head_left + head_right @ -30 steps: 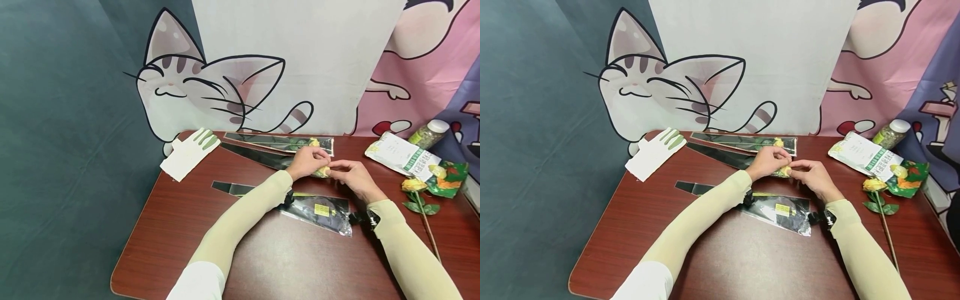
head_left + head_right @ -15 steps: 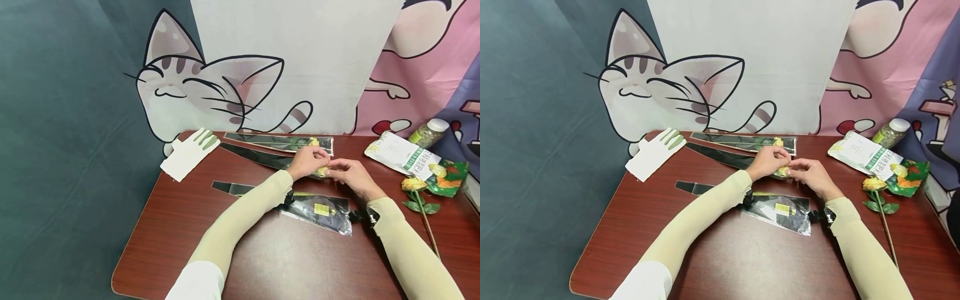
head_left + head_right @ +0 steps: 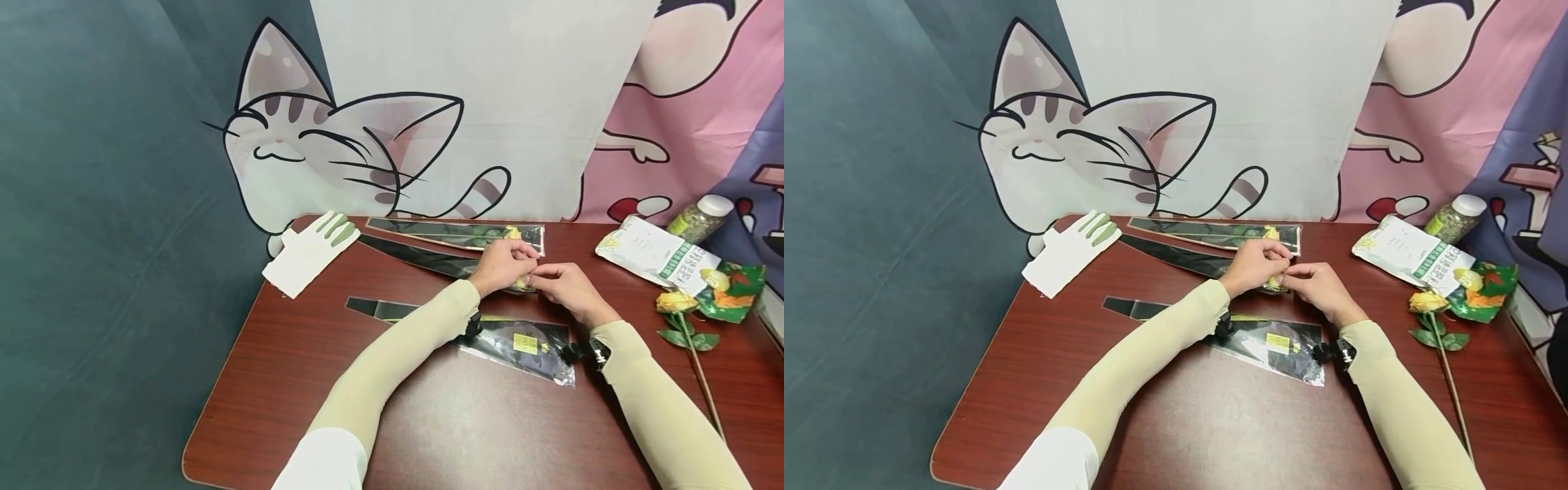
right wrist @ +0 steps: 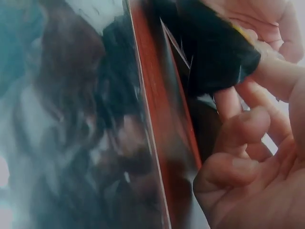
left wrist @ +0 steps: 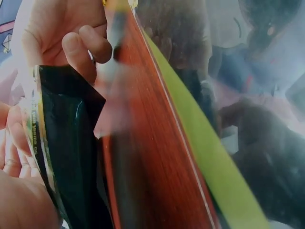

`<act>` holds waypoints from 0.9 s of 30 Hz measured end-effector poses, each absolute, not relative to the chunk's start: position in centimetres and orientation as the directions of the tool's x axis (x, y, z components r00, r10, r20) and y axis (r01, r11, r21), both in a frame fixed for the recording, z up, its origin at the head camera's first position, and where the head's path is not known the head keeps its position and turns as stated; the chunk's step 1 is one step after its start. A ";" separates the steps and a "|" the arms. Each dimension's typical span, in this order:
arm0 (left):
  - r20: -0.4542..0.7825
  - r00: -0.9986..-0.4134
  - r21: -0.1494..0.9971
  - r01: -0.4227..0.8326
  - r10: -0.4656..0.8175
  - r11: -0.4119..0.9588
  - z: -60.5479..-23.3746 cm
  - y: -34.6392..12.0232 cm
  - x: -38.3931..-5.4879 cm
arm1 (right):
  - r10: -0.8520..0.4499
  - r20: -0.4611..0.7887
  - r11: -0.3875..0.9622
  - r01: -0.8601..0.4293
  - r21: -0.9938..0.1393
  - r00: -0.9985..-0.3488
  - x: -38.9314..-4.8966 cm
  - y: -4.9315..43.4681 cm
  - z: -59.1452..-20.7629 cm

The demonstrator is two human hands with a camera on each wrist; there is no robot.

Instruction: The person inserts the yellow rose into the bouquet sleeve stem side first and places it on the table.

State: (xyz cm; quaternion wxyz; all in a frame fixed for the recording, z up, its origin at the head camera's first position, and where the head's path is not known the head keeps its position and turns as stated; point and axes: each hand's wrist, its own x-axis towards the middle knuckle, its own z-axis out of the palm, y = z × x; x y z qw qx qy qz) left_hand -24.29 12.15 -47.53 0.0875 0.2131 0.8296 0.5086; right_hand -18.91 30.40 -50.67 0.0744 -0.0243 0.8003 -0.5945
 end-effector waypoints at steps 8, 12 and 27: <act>0.072 -0.900 0.894 0.250 0.430 0.373 -47.7 12.7 -24.0 | -0.099 -0.155 0.207 0.132 -0.969 -0.983 -18.8 30.0 -50.7; 0.067 -0.901 0.905 0.236 0.429 0.353 -47.7 12.6 -24.0 | -0.125 -0.174 0.174 0.152 -0.973 -0.977 -18.6 30.0 -50.6; 0.108 -0.893 0.921 0.256 0.438 0.295 -48.0 12.2 -24.1 | -0.088 -0.122 0.204 0.103 -0.974 -0.989 -18.6 30.2 -51.4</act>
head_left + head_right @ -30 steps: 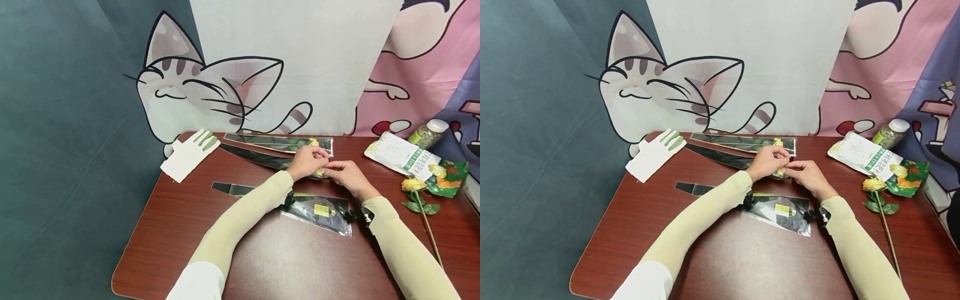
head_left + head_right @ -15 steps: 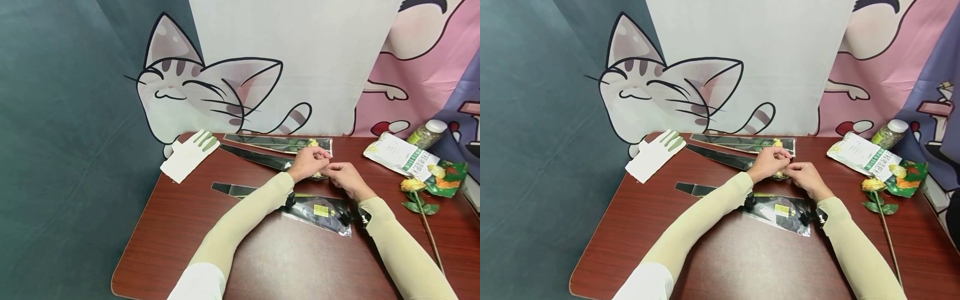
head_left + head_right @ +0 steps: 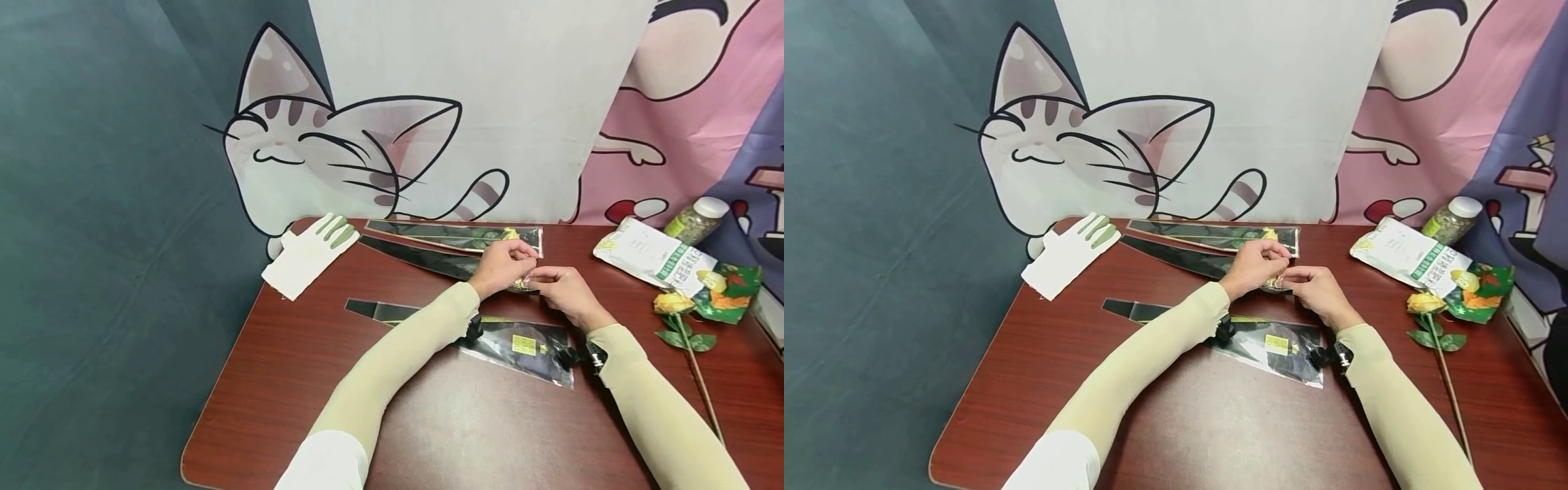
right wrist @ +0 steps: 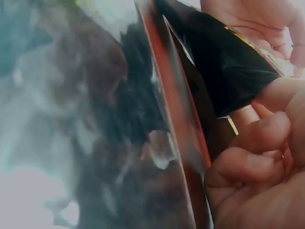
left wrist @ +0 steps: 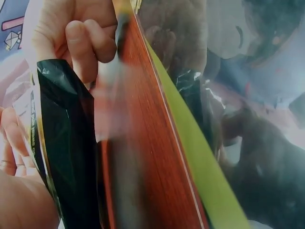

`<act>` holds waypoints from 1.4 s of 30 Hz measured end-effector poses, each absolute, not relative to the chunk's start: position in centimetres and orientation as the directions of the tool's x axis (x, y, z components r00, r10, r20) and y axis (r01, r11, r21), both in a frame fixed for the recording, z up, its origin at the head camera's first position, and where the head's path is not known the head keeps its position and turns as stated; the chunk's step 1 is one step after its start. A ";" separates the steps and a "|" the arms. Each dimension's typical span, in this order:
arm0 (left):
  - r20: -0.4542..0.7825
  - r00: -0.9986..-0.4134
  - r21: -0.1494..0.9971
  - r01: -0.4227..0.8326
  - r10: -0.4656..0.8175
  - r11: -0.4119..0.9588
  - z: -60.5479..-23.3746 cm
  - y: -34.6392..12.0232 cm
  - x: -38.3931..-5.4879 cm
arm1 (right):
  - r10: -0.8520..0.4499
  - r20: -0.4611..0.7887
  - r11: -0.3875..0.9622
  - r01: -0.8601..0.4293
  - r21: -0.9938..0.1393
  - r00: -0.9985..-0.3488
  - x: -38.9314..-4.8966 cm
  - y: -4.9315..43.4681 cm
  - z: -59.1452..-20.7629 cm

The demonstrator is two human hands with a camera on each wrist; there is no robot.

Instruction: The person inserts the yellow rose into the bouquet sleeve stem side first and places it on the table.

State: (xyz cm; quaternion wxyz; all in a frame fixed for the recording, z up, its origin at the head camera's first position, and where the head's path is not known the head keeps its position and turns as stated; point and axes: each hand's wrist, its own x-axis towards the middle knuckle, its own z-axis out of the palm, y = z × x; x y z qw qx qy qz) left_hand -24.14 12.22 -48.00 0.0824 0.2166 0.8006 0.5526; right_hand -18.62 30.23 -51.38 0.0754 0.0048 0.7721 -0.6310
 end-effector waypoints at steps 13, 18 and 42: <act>0.109 -0.891 0.911 0.267 0.440 0.316 -47.9 12.3 -24.2 | -0.150 -0.097 0.420 0.026 -0.907 -0.984 -19.9 30.3 -50.7; 0.117 -0.891 0.908 0.275 0.438 0.317 -48.5 12.1 -23.9 | -0.178 -0.122 0.394 0.043 -0.918 -0.976 -19.6 30.4 -51.2; 0.135 -0.882 0.910 0.290 0.451 0.295 -49.2 11.8 -23.8 | -0.265 -0.130 0.390 0.017 -0.921 -0.955 -19.5 30.7 -51.2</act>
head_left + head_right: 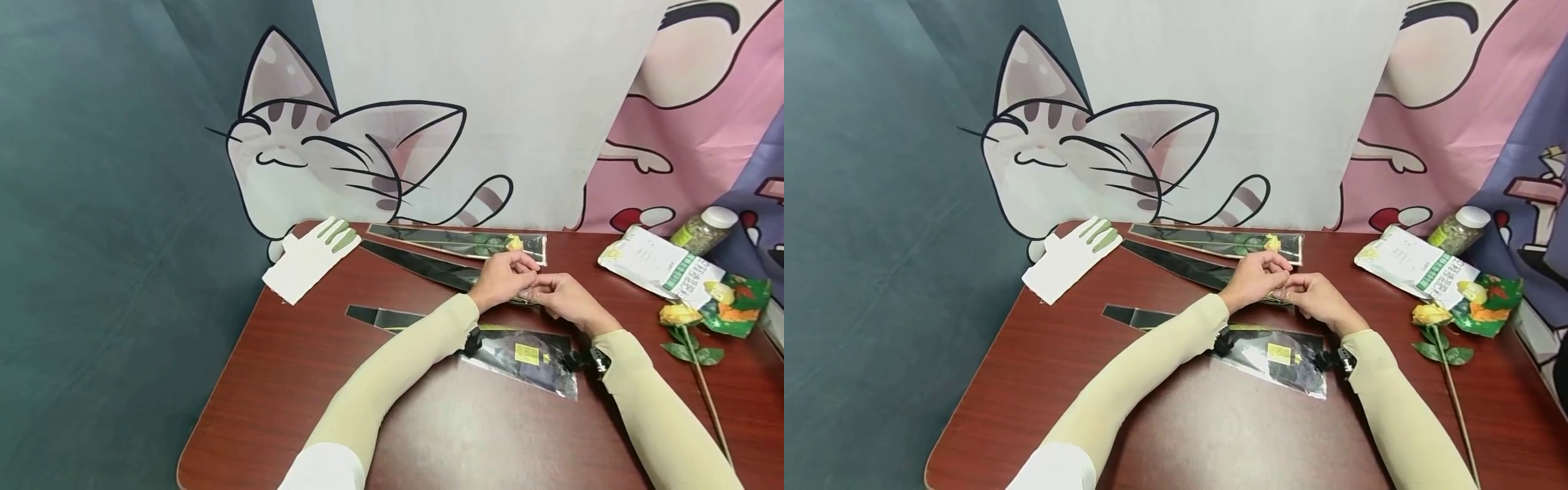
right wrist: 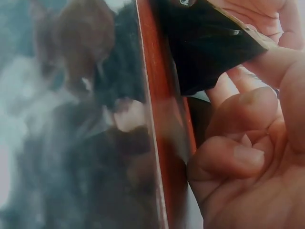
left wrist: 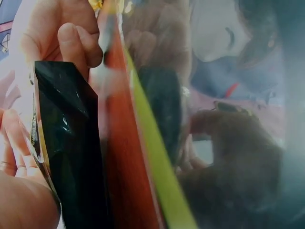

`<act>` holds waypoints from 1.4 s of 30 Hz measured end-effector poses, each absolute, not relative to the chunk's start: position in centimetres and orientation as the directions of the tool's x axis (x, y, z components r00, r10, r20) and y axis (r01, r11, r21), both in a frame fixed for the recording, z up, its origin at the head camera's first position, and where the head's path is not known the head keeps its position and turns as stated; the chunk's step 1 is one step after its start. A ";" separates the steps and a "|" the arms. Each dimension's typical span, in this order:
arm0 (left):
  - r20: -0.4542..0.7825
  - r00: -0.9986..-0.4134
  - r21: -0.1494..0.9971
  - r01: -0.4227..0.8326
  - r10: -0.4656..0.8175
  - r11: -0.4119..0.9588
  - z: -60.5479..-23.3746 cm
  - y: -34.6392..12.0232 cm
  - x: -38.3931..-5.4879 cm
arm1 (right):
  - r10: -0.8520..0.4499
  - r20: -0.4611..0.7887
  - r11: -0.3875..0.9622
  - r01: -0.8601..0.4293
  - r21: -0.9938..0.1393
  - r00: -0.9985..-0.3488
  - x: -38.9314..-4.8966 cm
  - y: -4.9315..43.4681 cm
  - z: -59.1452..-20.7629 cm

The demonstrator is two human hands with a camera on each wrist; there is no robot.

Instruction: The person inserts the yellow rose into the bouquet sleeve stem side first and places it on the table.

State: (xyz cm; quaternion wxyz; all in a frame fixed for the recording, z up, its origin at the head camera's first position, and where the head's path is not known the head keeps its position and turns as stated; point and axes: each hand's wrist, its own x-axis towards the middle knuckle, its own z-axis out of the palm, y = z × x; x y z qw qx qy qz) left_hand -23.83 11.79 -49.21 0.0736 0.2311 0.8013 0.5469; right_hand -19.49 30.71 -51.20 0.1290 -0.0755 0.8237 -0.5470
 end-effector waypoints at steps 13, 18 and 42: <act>0.151 -0.893 0.915 0.289 0.423 0.282 -48.9 11.9 -24.0 | -0.206 -0.186 0.458 0.073 -0.886 -0.961 -20.3 30.2 -50.3; 0.149 -0.893 0.916 0.287 0.425 0.280 -48.8 12.0 -23.9 | -0.167 -0.224 0.460 0.126 -0.879 -0.960 -20.5 30.2 -50.2; 0.148 -0.857 0.926 0.295 0.494 0.235 -48.9 11.9 -24.2 | -0.093 -0.066 0.448 0.017 -0.894 -0.994 -19.9 29.8 -50.3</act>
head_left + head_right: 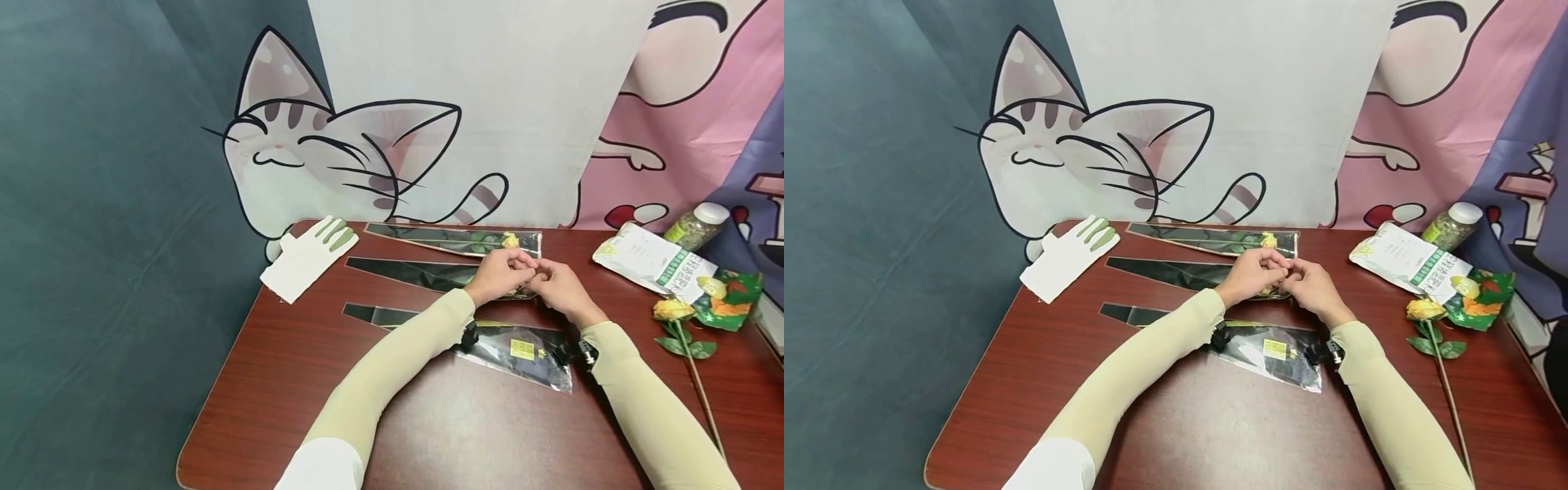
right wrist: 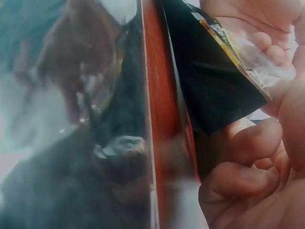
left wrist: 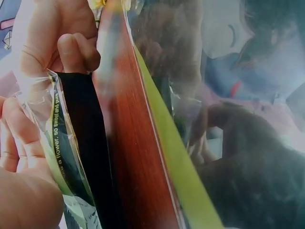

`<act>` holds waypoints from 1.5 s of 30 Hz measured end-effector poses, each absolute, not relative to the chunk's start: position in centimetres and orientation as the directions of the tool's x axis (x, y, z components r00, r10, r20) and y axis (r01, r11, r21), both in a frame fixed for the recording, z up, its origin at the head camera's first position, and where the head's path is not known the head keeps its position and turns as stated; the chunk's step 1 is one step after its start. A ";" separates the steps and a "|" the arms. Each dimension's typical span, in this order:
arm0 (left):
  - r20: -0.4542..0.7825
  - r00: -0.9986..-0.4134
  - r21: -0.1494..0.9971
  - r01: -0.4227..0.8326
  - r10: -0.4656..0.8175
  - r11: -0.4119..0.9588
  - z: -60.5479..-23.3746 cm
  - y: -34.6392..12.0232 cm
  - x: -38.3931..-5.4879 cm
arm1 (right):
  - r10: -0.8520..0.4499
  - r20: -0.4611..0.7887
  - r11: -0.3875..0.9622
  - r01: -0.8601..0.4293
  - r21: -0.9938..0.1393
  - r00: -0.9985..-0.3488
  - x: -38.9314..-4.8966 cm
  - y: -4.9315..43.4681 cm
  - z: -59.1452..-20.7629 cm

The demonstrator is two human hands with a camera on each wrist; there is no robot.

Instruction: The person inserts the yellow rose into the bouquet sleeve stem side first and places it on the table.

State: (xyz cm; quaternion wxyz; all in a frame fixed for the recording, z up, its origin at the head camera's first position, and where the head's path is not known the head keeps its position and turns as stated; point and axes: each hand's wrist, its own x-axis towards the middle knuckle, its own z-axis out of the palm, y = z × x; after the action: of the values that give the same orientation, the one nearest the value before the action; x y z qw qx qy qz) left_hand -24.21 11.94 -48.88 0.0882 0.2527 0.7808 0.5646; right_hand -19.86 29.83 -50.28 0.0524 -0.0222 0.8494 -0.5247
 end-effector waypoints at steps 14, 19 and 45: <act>0.107 -0.906 0.924 0.243 0.409 0.297 -48.7 10.4 -25.4 | -0.044 -0.014 0.551 -0.013 -0.835 -0.999 -19.7 30.1 -49.9; 0.119 -0.903 0.855 0.304 0.412 0.420 -48.6 9.3 -26.4 | -0.031 0.042 0.592 -0.052 -0.804 -0.999 -19.7 30.4 -49.9; -0.057 -0.876 0.617 0.347 0.479 0.707 -48.5 9.5 -27.9 | -0.011 -0.046 0.501 0.034 -0.864 -0.999 -17.6 30.7 -49.8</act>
State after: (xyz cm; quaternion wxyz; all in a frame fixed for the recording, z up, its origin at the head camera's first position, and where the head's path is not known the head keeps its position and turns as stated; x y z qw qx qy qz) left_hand -27.86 9.49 -48.49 0.1069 0.2251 0.9175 0.3100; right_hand -17.62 30.67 -49.78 0.0225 0.0067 0.8662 -0.4992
